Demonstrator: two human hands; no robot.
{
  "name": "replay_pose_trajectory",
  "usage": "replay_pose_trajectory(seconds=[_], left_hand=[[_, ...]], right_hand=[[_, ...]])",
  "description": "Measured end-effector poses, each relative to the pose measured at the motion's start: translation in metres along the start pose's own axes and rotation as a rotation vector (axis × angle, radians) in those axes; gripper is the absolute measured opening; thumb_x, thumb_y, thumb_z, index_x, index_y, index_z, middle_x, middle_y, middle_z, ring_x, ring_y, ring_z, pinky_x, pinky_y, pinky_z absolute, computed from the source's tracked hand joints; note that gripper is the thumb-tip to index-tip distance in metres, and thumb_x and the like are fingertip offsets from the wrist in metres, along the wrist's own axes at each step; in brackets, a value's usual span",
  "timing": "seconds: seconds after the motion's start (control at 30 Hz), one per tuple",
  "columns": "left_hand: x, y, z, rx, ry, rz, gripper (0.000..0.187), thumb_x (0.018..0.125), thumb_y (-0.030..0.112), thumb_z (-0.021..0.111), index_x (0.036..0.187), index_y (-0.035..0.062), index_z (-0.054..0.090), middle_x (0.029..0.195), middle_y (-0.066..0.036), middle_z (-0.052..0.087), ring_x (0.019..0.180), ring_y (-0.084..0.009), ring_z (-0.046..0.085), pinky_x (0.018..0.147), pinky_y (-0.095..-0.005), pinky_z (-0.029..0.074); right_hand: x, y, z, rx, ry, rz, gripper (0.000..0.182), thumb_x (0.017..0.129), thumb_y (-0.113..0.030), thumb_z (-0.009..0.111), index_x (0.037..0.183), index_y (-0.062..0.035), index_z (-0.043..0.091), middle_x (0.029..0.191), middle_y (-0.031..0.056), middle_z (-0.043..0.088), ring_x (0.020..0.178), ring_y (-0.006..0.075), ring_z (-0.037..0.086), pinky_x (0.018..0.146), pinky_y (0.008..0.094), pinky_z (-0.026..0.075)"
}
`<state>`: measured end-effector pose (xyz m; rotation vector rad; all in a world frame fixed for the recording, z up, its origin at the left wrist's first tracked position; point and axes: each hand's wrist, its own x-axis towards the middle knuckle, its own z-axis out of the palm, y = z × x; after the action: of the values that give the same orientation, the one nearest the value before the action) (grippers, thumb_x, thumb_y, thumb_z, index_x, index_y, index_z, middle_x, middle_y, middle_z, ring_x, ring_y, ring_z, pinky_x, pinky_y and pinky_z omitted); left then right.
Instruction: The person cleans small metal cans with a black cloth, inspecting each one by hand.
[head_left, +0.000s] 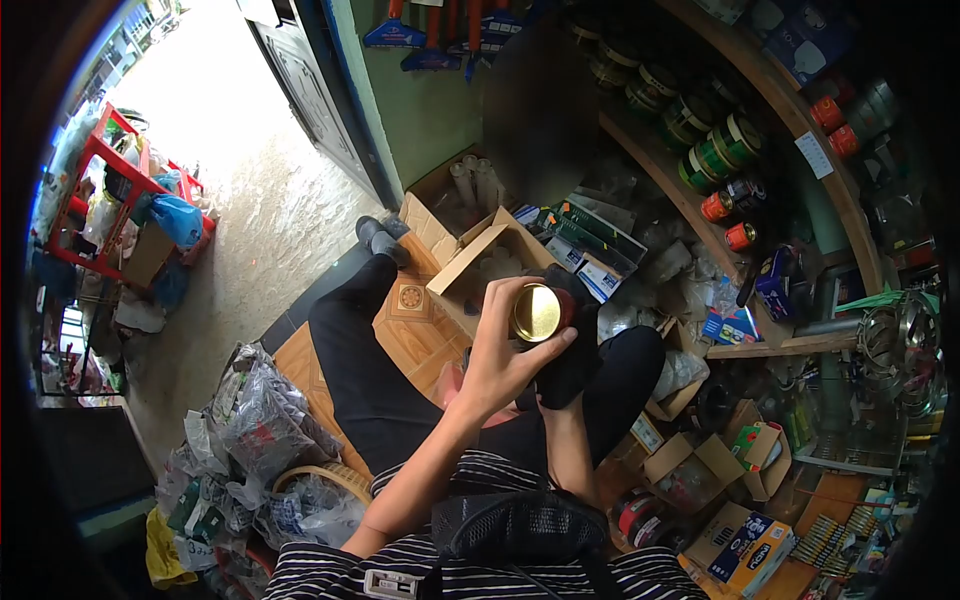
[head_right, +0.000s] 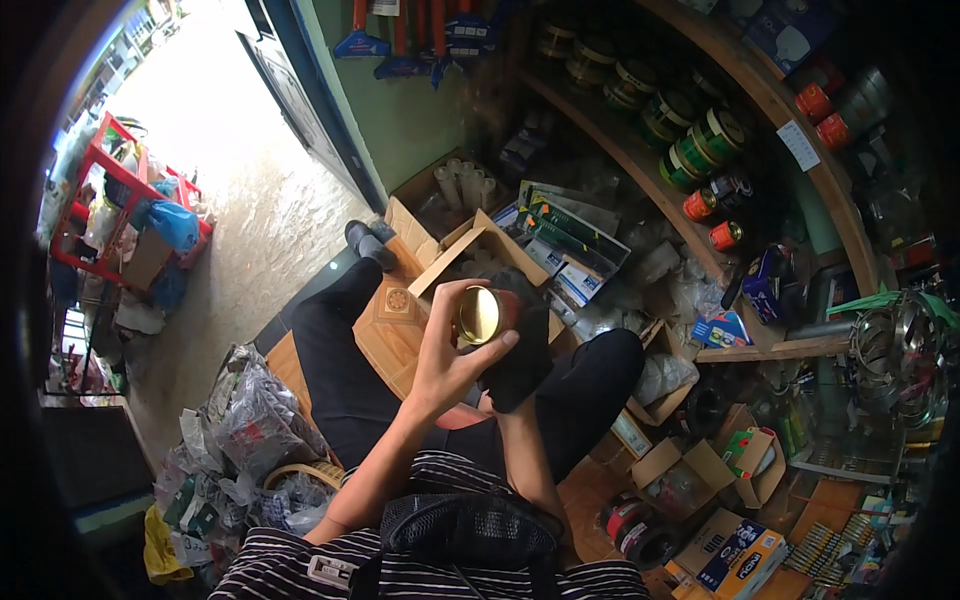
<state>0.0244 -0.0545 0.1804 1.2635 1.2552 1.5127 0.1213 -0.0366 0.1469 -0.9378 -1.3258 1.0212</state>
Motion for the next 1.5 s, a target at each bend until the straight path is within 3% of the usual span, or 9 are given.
replay_pose_trajectory(seconds=[0.17,0.4,0.53,0.8,1.1,1.17,1.27,1.43,1.5], left_hand=[[0.002,0.007,0.0,0.122,0.013,-0.075,0.059,0.073,0.026,0.09,0.116,-0.0028,0.061,0.106,-0.01,0.059,0.104,-0.0217,0.061,0.09,-0.0343,0.05],[0.011,0.015,-0.014,0.499,-0.252,0.03,0.07,0.069,0.044,0.091,0.111,-0.0026,0.06,0.099,-0.009,0.06,0.097,-0.0199,0.061,0.086,-0.0349,0.049],[-0.003,-0.003,0.014,-0.321,-0.014,-0.251,0.063,0.087,0.054,0.072,0.11,-0.0002,0.05,0.097,-0.008,0.059,0.094,-0.0135,0.056,0.085,-0.0292,0.046],[-0.018,-0.016,0.013,-0.187,-0.19,-0.273,0.072,0.099,0.069,0.033,0.097,-0.0007,0.052,0.087,-0.008,0.054,0.085,-0.0143,0.051,0.077,-0.0293,0.043],[0.004,-0.005,-0.014,-0.714,-0.028,-0.806,0.093,0.095,0.08,0.018,0.131,0.0034,0.055,0.121,-0.012,0.066,0.118,-0.0232,0.06,0.107,-0.033,0.043],[0.002,-0.01,-0.026,-0.866,-0.05,-0.844,0.08,0.097,0.074,0.03,0.129,0.0066,0.057,0.121,-0.011,0.065,0.11,-0.0207,0.062,0.1,-0.0353,0.047],[-0.004,-0.03,-0.033,-1.093,-0.15,-0.803,0.057,0.101,0.051,0.052,0.136,0.0061,0.054,0.124,-0.007,0.061,0.097,-0.014,0.06,0.083,-0.0314,0.052],[-0.006,-0.015,-0.02,-0.761,-0.189,-0.546,0.05,0.101,0.018,0.062,0.146,0.0042,0.045,0.128,-0.003,0.059,0.098,-0.0077,0.056,0.081,-0.0237,0.048],[-0.009,-0.024,-0.013,-0.78,-0.087,-0.48,0.052,0.101,0.02,0.062,0.147,0.0043,0.044,0.13,-0.003,0.058,0.1,-0.0076,0.057,0.081,-0.0233,0.047]], right_hand=[[0.008,-0.015,-0.02,-0.4,-0.087,-0.261,0.029,0.092,-0.019,0.062,0.114,-0.0001,0.064,0.105,0.014,0.066,0.098,0.0285,0.065,0.084,0.038,0.051],[0.003,-0.011,-0.027,-0.31,-0.032,-0.16,0.022,0.09,-0.016,0.063,0.106,-0.0015,0.067,0.098,0.012,0.069,0.089,0.0292,0.067,0.08,0.0376,0.052],[0.005,-0.012,-0.026,-0.292,-0.048,-0.155,0.022,0.088,-0.016,0.064,0.105,-0.002,0.067,0.098,0.0121,0.068,0.089,0.0297,0.067,0.079,0.0377,0.052],[0.013,-0.019,-0.043,-0.322,-0.117,-0.171,0.023,0.084,-0.016,0.065,0.102,-0.0031,0.067,0.097,0.0124,0.068,0.088,0.0305,0.067,0.078,0.0379,0.052],[0.017,-0.03,-0.006,-0.141,-0.232,-0.075,0.023,0.079,-0.016,0.067,0.1,-0.0043,0.067,0.096,0.0127,0.067,0.087,0.0315,0.066,0.078,0.0382,0.051],[0.016,-0.001,-0.031,-0.633,-0.175,-0.54,0.03,0.071,-0.017,0.07,0.099,-0.0054,0.066,0.096,0.0135,0.065,0.089,0.035,0.064,0.077,0.042,0.051],[0.015,-0.022,-0.031,-0.903,0.0,-0.355,0.029,0.074,-0.017,0.07,0.1,-0.0043,0.065,0.097,0.015,0.065,0.09,0.0355,0.063,0.079,0.0436,0.051],[0.005,0.0,-0.018,-0.636,0.037,0.025,0.025,0.087,-0.014,0.062,0.109,-0.0028,0.063,0.096,0.0171,0.065,0.087,0.0361,0.064,0.076,0.042,0.051],[0.015,-0.01,-0.012,-0.783,-0.046,-0.309,0.025,0.09,-0.014,0.06,0.113,-0.0027,0.062,0.095,0.0182,0.066,0.088,0.0362,0.064,0.077,0.0416,0.051]])
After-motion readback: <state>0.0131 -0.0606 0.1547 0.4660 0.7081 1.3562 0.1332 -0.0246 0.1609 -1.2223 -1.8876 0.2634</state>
